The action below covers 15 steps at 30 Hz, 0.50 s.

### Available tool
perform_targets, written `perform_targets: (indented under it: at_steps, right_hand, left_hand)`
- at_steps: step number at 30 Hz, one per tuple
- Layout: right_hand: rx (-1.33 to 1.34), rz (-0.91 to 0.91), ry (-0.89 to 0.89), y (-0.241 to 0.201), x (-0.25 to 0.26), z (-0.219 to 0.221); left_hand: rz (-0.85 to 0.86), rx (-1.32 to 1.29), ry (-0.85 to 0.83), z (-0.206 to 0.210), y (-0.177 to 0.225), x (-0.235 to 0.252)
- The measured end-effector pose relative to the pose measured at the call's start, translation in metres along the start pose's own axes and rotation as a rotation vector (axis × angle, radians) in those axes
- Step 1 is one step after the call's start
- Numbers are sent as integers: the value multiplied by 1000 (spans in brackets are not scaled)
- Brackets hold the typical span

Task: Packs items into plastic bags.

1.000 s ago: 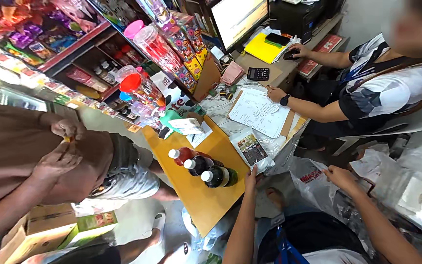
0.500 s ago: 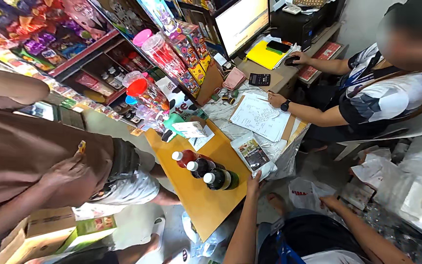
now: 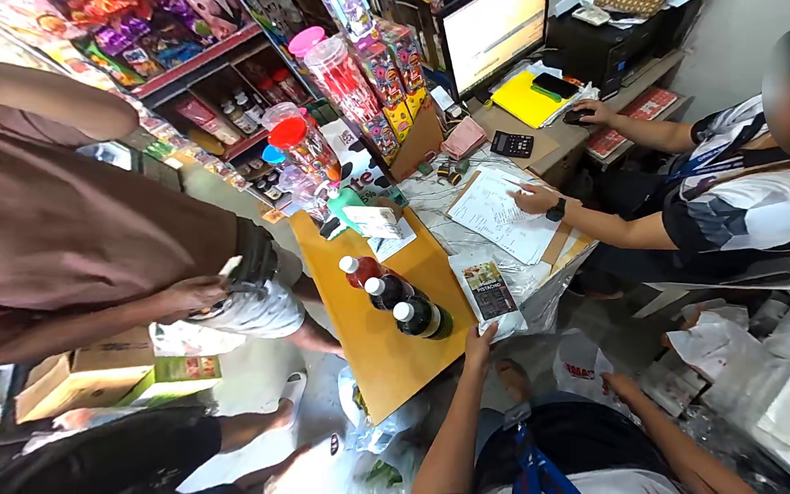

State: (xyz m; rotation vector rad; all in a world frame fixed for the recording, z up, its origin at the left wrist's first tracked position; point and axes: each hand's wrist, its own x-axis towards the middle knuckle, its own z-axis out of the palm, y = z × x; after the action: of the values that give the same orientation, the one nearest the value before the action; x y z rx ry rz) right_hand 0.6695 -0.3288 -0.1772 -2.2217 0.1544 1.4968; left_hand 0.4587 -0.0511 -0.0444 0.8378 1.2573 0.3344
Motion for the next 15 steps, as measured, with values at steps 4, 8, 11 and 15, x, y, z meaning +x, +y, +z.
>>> perform_targets:
  at_steps: [4, 8, 11, 15]
  right_hand:
    - [-28, -39, -5, -5, 7, -1]
    - [-62, -67, -40, -17, 1, 5]
    - [-77, -88, -62, -27, -5, 8]
    - [-74, -87, -65, -35, -5, 13]
  left_hand:
    - [-72, -256, 40, -9, -15, -6]
    - [-91, -416, 75, -11, -24, -8]
    - [-104, -385, 65, -13, -24, -11]
    - [-114, -329, 51, -16, -25, -9]
